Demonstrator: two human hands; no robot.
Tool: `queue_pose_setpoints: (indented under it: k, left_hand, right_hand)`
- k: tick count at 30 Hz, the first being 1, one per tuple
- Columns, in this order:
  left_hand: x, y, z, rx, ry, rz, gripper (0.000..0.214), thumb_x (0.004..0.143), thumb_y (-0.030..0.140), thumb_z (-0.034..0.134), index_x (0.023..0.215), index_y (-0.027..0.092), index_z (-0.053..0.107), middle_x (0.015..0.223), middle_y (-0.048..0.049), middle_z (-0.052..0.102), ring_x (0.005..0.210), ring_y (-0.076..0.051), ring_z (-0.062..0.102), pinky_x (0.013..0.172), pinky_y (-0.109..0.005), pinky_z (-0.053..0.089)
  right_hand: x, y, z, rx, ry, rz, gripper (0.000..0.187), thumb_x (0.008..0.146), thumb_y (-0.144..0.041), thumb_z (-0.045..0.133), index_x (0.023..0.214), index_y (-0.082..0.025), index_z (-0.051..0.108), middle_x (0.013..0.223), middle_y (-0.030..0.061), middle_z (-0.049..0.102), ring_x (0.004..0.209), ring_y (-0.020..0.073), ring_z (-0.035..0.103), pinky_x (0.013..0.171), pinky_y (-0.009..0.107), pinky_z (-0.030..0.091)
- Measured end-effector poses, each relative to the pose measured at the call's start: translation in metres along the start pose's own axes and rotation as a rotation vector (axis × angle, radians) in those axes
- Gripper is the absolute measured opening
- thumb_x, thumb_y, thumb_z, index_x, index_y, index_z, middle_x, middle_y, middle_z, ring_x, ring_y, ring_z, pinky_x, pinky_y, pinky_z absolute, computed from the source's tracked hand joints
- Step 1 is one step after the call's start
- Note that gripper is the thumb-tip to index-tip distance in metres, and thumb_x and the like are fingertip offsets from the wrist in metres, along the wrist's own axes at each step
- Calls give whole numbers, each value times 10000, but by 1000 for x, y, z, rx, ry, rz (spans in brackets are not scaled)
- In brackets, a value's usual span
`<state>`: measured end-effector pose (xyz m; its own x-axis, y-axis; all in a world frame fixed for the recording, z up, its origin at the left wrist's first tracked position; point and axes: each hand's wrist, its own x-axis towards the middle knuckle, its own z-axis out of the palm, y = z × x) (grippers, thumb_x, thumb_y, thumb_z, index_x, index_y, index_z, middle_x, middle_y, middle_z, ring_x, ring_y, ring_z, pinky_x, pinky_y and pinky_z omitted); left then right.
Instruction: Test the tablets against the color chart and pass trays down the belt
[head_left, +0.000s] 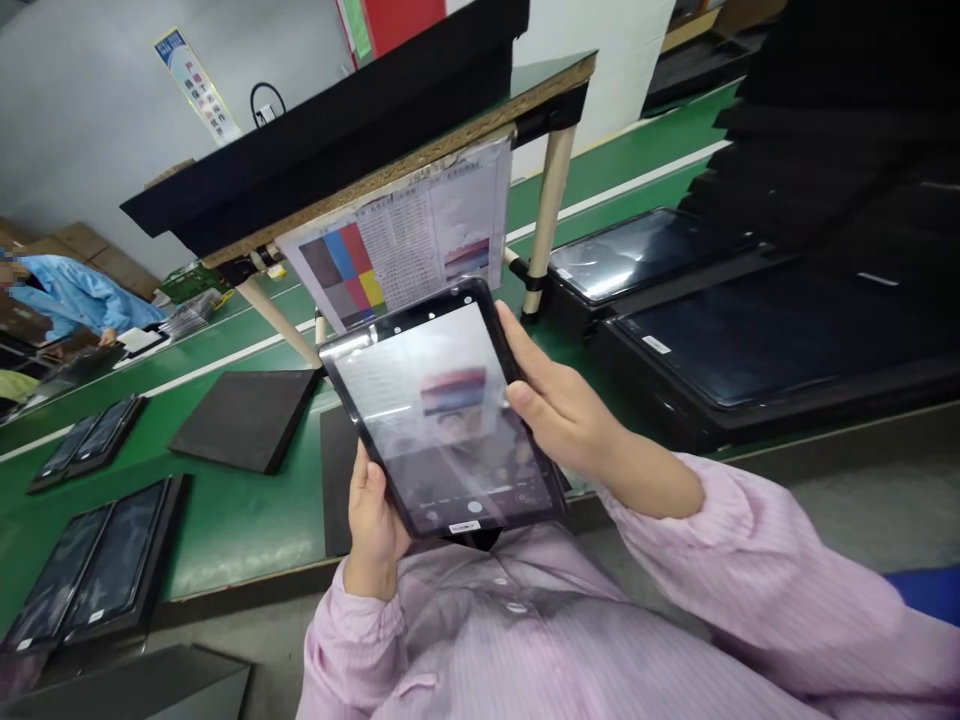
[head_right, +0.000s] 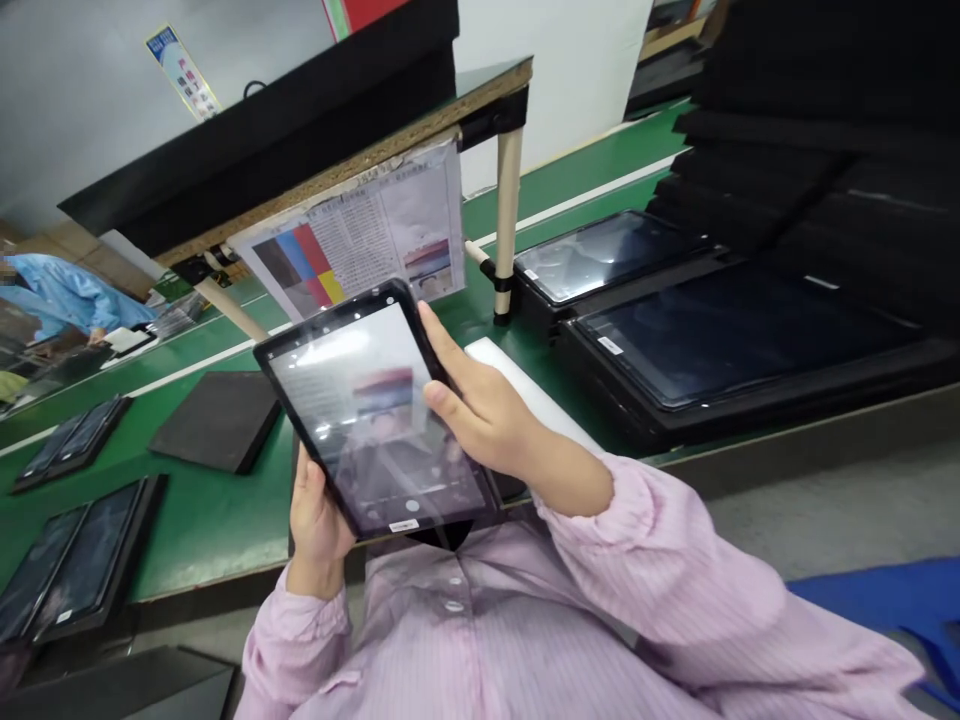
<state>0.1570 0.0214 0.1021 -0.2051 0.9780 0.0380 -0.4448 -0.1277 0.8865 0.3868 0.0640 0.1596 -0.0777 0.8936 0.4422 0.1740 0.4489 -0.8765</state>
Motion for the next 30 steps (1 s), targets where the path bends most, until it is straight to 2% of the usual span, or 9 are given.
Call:
queue_pose_setpoints:
  k: [4, 6, 9, 13, 17, 19, 22, 24, 30]
  left_hand:
    - [-2, -1, 9, 6, 29, -78, 633, 811, 540, 765, 1399, 381, 591, 1427, -39, 633, 1278, -270, 618, 1047, -436, 527]
    - [-2, -3, 14, 20, 19, -100, 638, 831, 540, 742, 1417, 345, 582, 1426, -63, 632, 1299, -282, 603, 1061, -450, 519]
    - [-3, -8, 18, 28, -11, -101, 608, 861, 529, 714, 1418, 318, 587, 1407, -75, 646, 1287, -276, 614, 1075, -444, 511]
    - [-5, -14, 17, -3, -17, -74, 516, 882, 507, 705, 1362, 330, 640, 1419, -50, 640, 1277, -252, 624, 1097, -413, 495]
    - [-5, -14, 14, -34, 46, -77, 487, 851, 469, 754, 1312, 329, 680, 1398, -49, 656, 1275, -263, 625, 1101, -425, 485]
    - [-4, -14, 11, -58, 73, -94, 493, 825, 457, 784, 1293, 336, 691, 1375, -46, 672, 1257, -265, 637, 1087, -420, 494]
    - [-2, -16, 5, -76, 110, -121, 493, 800, 433, 810, 1274, 354, 701, 1362, -36, 681, 1207, -252, 669, 1030, -384, 534]
    - [-2, -19, 2, -79, 124, -142, 473, 799, 414, 812, 1257, 352, 711, 1351, -36, 688, 1172, -238, 688, 992, -358, 554]
    - [-3, -25, 3, -91, 180, -182, 466, 741, 408, 854, 1189, 330, 748, 1296, -36, 719, 1152, -234, 696, 965, -337, 562]
  right_hand:
    - [1, 10, 0, 12, -8, -17, 864, 932, -760, 403, 1639, -317, 176, 1645, 1, 292, 1504, 302, 311, 1236, 448, 322]
    - [2, 12, 3, -87, 15, 9, 1020, 860, -789, 521, 1648, -312, 83, 1665, 38, 230, 1517, 340, 265, 1240, 501, 294]
    - [3, 9, 13, -308, 36, 54, 1288, 713, -760, 729, 1647, -278, -15, 1648, 134, 201, 1475, 423, 296, 1188, 592, 328]
    - [3, 9, 25, -426, 108, 118, 1356, 653, -678, 821, 1647, -278, -11, 1607, 186, 234, 1419, 466, 353, 1120, 634, 394]
    - [1, 30, 21, -164, 75, 152, 1390, 634, -657, 850, 1642, -302, -40, 1544, 159, 356, 1386, 402, 440, 1103, 554, 455]
    - [-2, 44, 17, 77, -7, 197, 1311, 694, -668, 807, 1639, -321, -33, 1511, 134, 426, 1322, 344, 528, 1070, 500, 501]
    - [-10, 58, 17, 319, -96, 255, 1132, 770, -621, 765, 1637, -321, 101, 1513, 98, 467, 1339, 301, 527, 1086, 455, 501]
    - [-16, 61, 19, 374, -108, 281, 1062, 788, -558, 768, 1629, -319, 165, 1531, 79, 463, 1380, 291, 491, 1100, 439, 494]
    - [-22, 65, 18, 387, -96, 305, 1035, 786, -435, 777, 1626, -321, 182, 1552, 57, 446, 1411, 275, 461, 1149, 435, 452]
